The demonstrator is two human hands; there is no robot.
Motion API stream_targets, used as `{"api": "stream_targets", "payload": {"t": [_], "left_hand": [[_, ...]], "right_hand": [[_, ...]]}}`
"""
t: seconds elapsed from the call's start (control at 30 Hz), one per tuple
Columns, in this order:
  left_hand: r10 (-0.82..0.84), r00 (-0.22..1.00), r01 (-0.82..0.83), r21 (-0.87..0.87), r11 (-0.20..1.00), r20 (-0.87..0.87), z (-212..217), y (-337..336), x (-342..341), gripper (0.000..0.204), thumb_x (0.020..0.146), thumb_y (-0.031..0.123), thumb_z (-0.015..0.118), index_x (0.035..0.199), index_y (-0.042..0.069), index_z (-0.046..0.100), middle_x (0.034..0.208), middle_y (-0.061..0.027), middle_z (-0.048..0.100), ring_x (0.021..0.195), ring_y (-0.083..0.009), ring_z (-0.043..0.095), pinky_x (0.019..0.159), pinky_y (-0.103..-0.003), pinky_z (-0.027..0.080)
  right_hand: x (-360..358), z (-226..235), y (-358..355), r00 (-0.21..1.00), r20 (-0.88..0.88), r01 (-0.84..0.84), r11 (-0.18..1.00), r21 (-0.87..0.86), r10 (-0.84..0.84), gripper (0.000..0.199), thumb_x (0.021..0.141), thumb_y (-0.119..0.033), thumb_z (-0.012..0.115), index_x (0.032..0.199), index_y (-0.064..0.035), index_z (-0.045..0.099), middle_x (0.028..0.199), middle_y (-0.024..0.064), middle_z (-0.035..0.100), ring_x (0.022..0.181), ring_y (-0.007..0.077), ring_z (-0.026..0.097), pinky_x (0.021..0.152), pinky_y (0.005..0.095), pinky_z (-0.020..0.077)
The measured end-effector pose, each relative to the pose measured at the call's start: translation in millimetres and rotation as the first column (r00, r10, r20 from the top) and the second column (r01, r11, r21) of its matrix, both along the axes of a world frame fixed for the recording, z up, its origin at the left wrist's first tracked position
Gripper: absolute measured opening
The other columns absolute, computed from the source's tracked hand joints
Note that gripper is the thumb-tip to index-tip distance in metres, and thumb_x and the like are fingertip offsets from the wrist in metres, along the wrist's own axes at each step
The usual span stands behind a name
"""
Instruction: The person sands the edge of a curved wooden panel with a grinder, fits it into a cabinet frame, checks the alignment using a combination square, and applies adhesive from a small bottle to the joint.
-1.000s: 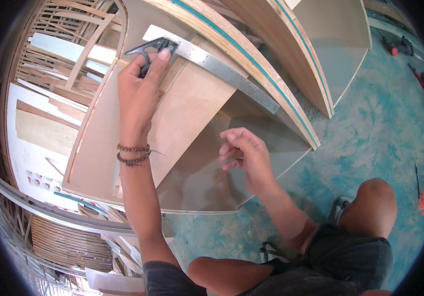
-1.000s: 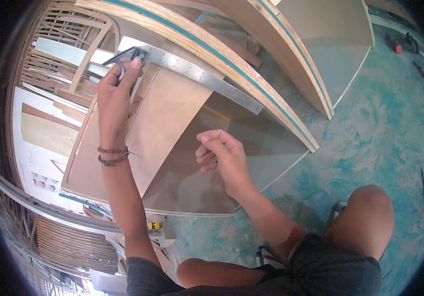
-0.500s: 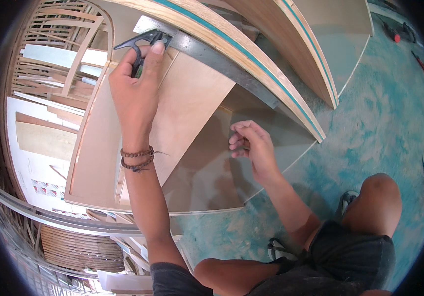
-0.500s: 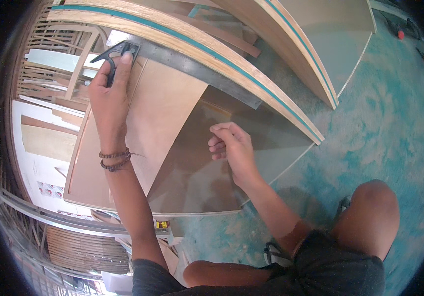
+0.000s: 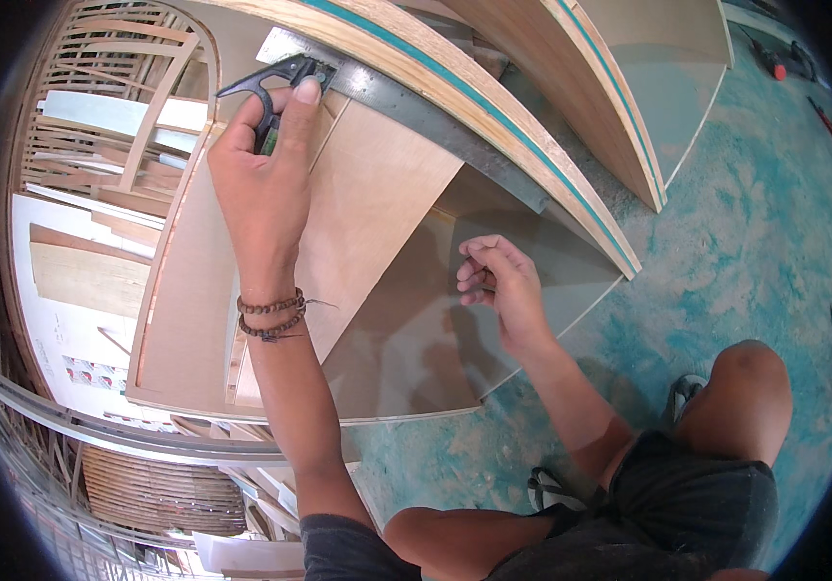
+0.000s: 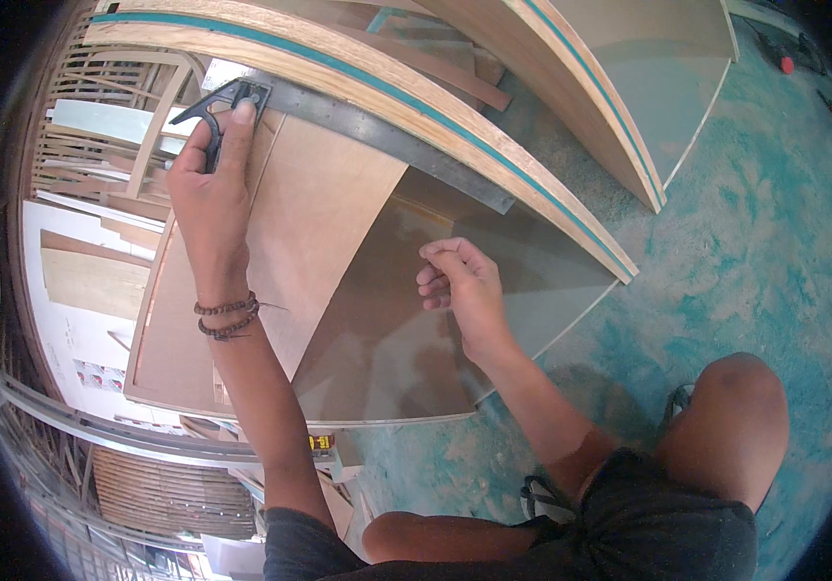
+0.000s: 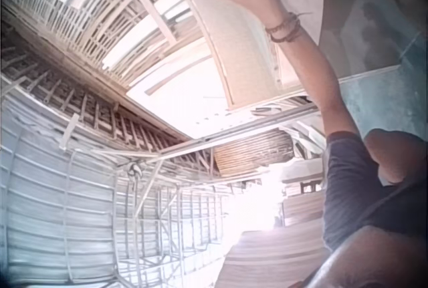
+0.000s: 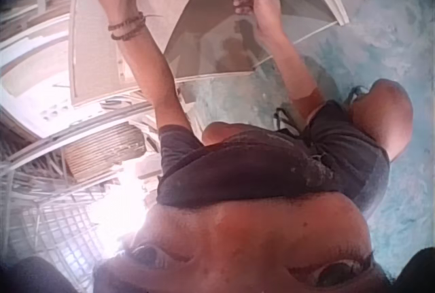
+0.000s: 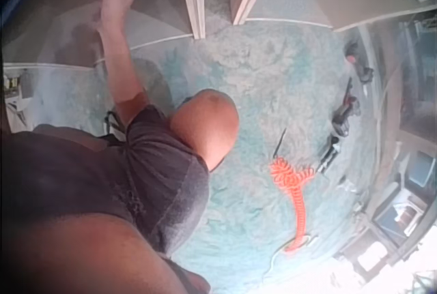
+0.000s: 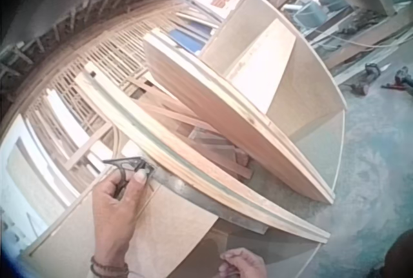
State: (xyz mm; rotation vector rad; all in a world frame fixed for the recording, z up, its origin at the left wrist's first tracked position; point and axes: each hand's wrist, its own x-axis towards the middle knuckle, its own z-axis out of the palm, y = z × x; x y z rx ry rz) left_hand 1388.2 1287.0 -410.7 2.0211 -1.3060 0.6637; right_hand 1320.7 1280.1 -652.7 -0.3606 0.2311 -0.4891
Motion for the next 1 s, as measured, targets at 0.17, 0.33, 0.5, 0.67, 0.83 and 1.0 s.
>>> {"api": "stream_targets", "payload": {"t": [0.17, 0.33, 0.5, 0.67, 0.83, 1.0], "left_hand": [[0.0, 1.0, 0.0, 0.004, 1.0, 0.004, -1.0, -2.6, 1.3, 0.039, 0.093, 0.039, 0.074, 0.093, 0.0, 0.072, 0.069, 0.0054, 0.053, 0.066, -0.0055, 0.041, 0.06, -0.023, 0.034], [-0.008, 1.0, 0.008, 0.005, 1.0, 0.022, 0.0, -1.6, 2.2, 0.04, 0.093, 0.04, 0.074, 0.093, 0.0, 0.072, 0.069, 0.006, 0.052, 0.064, -0.0049, 0.039, 0.058, -0.023, 0.032], [-0.038, 0.999, 0.038, 0.0, 0.999, 0.025, -2.6, -2.4, 0.8, 0.041, 0.094, 0.04, 0.073, 0.094, 0.0, 0.071, 0.068, 0.0058, 0.052, 0.064, -0.0048, 0.039, 0.057, -0.023, 0.031], [-0.023, 0.999, 0.022, 0.035, 0.999, 0.035, -1.1, -1.2, 3.6, 0.039, 0.094, 0.039, 0.073, 0.093, 0.0, 0.071, 0.07, 0.0052, 0.054, 0.066, -0.0046, 0.041, 0.059, -0.022, 0.034], [-0.08, 0.996, 0.079, 0.027, 0.997, 0.038, -1.1, -1.8, 2.7, 0.037, 0.096, 0.035, 0.072, 0.092, -0.001, 0.07, 0.072, 0.0047, 0.055, 0.069, -0.0053, 0.043, 0.062, -0.022, 0.038], [-0.081, 0.996, 0.079, 0.041, 0.996, 0.045, 0.8, -1.4, 2.4, 0.036, 0.097, 0.034, 0.072, 0.092, -0.002, 0.07, 0.072, 0.004, 0.055, 0.07, -0.0056, 0.045, 0.063, -0.022, 0.039]], "right_hand": [[-0.6, -1.7, -2.0, 1.0, 0.009, 0.007, 1.0, -0.01, -0.007, 0.019, 0.096, -0.026, 0.061, 0.101, -0.0091, 0.067, 0.084, 0.0026, 0.063, 0.076, 0.0116, 0.06, 0.067, 0.0285, 0.0497], [-2.1, 1.2, 1.8, 1.0, 0.012, -0.002, 1.0, -0.009, 0.003, 0.019, 0.095, -0.026, 0.061, 0.101, -0.0091, 0.066, 0.083, 0.0021, 0.063, 0.076, 0.0113, 0.06, 0.068, 0.0281, 0.0493], [0.3, -0.5, 5.1, 1.0, 0.008, -0.008, 1.0, -0.009, 0.009, 0.018, 0.095, -0.026, 0.061, 0.101, -0.0089, 0.066, 0.081, 0.0018, 0.063, 0.076, 0.011, 0.06, 0.067, 0.0278, 0.0495], [0.9, -0.9, 9.0, 1.0, 0.006, -0.012, 1.0, -0.014, 0.012, 0.018, 0.095, -0.025, 0.061, 0.101, -0.0093, 0.066, 0.081, 0.0019, 0.063, 0.075, 0.0114, 0.06, 0.067, 0.0276, 0.0494], [0.2, 0.7, 11.8, 1.0, 0.003, -0.021, 1.0, -0.007, 0.021, 0.018, 0.095, -0.026, 0.062, 0.1, -0.0096, 0.067, 0.081, 0.0021, 0.063, 0.075, 0.0117, 0.061, 0.067, 0.0275, 0.0489], [-1.9, 1.5, 10.8, 1.0, 0.007, -0.013, 1.0, 0.003, 0.013, 0.018, 0.094, -0.026, 0.063, 0.1, -0.0098, 0.067, 0.081, 0.0021, 0.064, 0.074, 0.0118, 0.061, 0.066, 0.0274, 0.0486]]}}
